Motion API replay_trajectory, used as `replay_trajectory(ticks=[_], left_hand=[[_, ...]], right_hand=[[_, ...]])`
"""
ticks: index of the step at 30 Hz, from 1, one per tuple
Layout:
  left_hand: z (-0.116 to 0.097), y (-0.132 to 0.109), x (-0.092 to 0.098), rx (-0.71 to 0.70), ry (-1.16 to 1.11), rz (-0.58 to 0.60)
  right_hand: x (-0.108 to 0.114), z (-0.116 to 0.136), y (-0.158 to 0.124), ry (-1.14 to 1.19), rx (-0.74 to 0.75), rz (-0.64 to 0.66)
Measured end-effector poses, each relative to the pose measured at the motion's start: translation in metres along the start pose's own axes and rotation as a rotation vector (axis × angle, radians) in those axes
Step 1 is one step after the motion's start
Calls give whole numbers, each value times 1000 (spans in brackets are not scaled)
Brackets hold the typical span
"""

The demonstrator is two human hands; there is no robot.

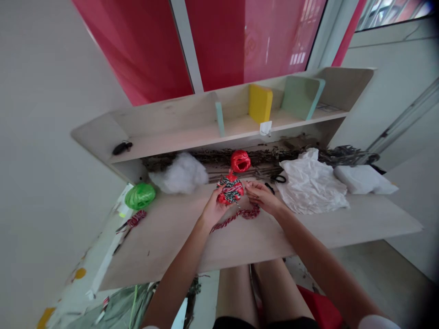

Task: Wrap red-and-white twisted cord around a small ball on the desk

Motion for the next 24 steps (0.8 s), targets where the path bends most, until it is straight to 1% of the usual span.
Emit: replay_trajectory(ticks=[7,11,12,14,16,18,20,21,24], left_hand=[[1,0,-1,11,30,42],[6,0,-6,25,86,131],[6,0,-8,5,111,160],[1,0,-11,-78,163,190],[-5,2,-9,-168,212,160],[-10,4,-2,-219,245,88],[-12,5,3,-225,267,28],[-12,5,3,-221,277,17],[-11,1,-2,-205,309,41]], right_hand=[[-1,-4,1,-16,-5,21],[-4,-5,0,-3,-6,57],[-4,-5,0,6,-6,64],[-5,-3,-1,29,-4,79],[-5,-1,-3,44,-5,86],[-6,-1,-3,42,-12,79],[-6,-1,-3,27,-19,70],[-6,-1,-3,15,-20,66],[-8,-1,-4,-40,-23,61]])
Point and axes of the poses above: each hand's wrist, its own y-axis towards the middle knuckle, its own x-axis out of the back of the hand, z = x × y, the point moved 9 cm from there along y, towards the middle knuckle, and after that the axes turned 2 degrees about -z, right-handed, at the moved point
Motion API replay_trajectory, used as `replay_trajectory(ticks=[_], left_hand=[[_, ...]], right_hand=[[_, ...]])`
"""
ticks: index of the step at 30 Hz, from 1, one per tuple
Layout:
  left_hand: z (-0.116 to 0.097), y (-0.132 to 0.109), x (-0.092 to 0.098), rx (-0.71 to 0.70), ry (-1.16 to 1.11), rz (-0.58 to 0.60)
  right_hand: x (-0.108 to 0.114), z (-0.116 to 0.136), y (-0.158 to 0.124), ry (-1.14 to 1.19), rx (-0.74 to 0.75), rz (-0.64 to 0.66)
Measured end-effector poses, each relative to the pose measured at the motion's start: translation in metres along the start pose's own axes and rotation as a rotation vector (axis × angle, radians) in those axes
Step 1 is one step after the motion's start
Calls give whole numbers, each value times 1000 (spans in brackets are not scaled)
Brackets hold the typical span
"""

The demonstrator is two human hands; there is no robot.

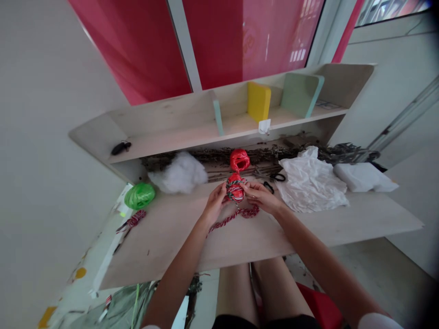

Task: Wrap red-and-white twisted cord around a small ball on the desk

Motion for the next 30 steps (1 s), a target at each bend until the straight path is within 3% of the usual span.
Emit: replay_trajectory(ticks=[6,30], left_hand=[[0,-4,-10,-25,40,42],[11,-2,-4,86,-79,35]], right_hand=[[-3,-7,-1,-86,-36,46],[-2,-5,0,-61,-23,29]])
Point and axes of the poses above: each hand's wrist, its own y-axis towards the middle knuckle, its own x-axis out of the back of the hand, z = x × y, the point moved 9 cm from there along y, towards the middle knuckle, and after that the axes turned 2 degrees about -z, right-handed, at the moved point
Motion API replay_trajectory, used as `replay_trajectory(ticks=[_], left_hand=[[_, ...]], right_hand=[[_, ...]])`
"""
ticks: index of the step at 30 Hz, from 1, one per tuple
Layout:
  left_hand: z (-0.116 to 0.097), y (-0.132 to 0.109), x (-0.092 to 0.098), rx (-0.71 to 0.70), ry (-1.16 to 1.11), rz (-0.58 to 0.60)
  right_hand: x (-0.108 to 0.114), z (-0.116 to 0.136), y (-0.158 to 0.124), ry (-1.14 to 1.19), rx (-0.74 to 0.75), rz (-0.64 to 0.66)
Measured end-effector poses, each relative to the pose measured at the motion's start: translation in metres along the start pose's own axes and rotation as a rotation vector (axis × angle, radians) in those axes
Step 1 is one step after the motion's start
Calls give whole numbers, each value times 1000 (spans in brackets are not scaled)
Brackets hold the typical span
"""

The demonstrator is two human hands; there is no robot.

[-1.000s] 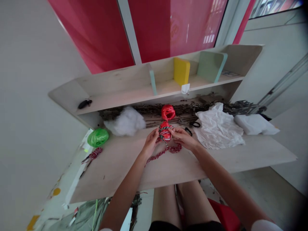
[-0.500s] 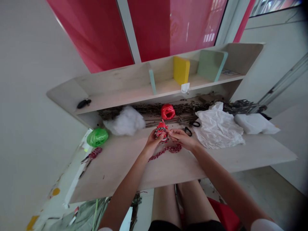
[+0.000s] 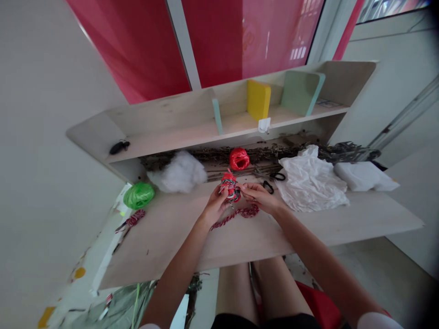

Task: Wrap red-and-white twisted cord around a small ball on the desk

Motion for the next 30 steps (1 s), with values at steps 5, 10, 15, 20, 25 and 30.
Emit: replay_trajectory(ticks=[5,10,15,20,25,30], left_hand=[[-2,0,1,-5,-44,16],[-2,2,2,28,-88,51],[-2,1,-3,36,-102,105],[2,2,0,59,-143,80],[4,2,3,77,-162,41],[1,0,1,97,-177,34]], right_hand=[[-2,5,-2,-7,2,-24],[0,4,-2,3,-8,-39],[3,3,-1,7,0,-38],[4,3,0,-1,-5,-55],[4,3,0,-11,-5,-63],[4,1,-1,-31,-5,-66]])
Point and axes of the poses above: each hand's wrist, its own y-axis towards the middle knuckle, its own x-axis out of the back of the hand, z = x × y, the point moved 9 cm from there along y, towards the middle knuckle, and after that the axes turned 2 degrees about -z, right-handed, at the moved point
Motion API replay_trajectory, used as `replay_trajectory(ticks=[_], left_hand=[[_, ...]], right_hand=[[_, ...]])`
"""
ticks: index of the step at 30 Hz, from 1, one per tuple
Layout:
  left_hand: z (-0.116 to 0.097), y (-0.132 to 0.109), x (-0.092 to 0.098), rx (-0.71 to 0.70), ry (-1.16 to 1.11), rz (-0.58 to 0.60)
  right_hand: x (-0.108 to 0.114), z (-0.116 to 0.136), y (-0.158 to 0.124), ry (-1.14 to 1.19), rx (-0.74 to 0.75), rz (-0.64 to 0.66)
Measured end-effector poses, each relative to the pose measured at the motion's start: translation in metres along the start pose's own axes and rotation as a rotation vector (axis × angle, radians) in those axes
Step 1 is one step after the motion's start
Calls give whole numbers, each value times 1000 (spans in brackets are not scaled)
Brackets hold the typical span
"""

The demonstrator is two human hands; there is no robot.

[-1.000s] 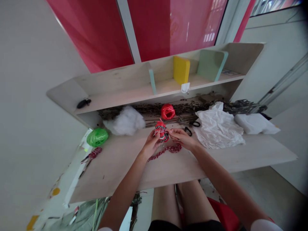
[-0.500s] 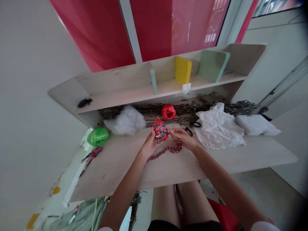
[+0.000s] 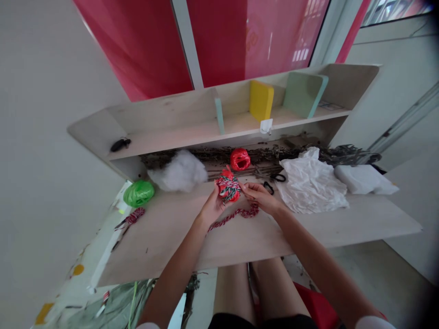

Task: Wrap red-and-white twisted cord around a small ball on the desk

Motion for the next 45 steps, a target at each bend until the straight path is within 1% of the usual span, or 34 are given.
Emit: replay_trajectory(ticks=[3,5,10,13,16,19,24,29,36,45], left_hand=[[1,0,-1,46,8,-2],[-1,0,-1,50,19,-1],[-5,-1,1,-2,45,-5],[-4,-1,2,-39,118,-4],[-3,0,8,-46,140,-58],[-4,1,12,-17,80,-99],[-9,-3,8,15,44,-100],[-5,-5,6,62,45,-110],[0,-1,10,91,-14,-97],[5,1,2,115,-28,-3]], right_hand=[[-1,2,-1,-10,18,5],[-1,4,-1,-16,20,-2],[3,7,-1,-63,29,-61],[4,4,0,-115,35,-84],[3,1,1,-111,35,-71],[2,0,2,-83,29,-58],[2,5,-1,-45,8,-70],[3,8,-2,-34,20,-81],[4,5,-1,-23,12,-64],[3,5,2,55,58,-9]])
Point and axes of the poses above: each hand's wrist, its own y-axis towards the middle knuckle, its own x-axis out of the back of the hand, z = x × y, the point moved 9 cm from there along y, towards the middle knuckle, and after that the axes turned 2 degrees about -z, right-handed, at the moved point
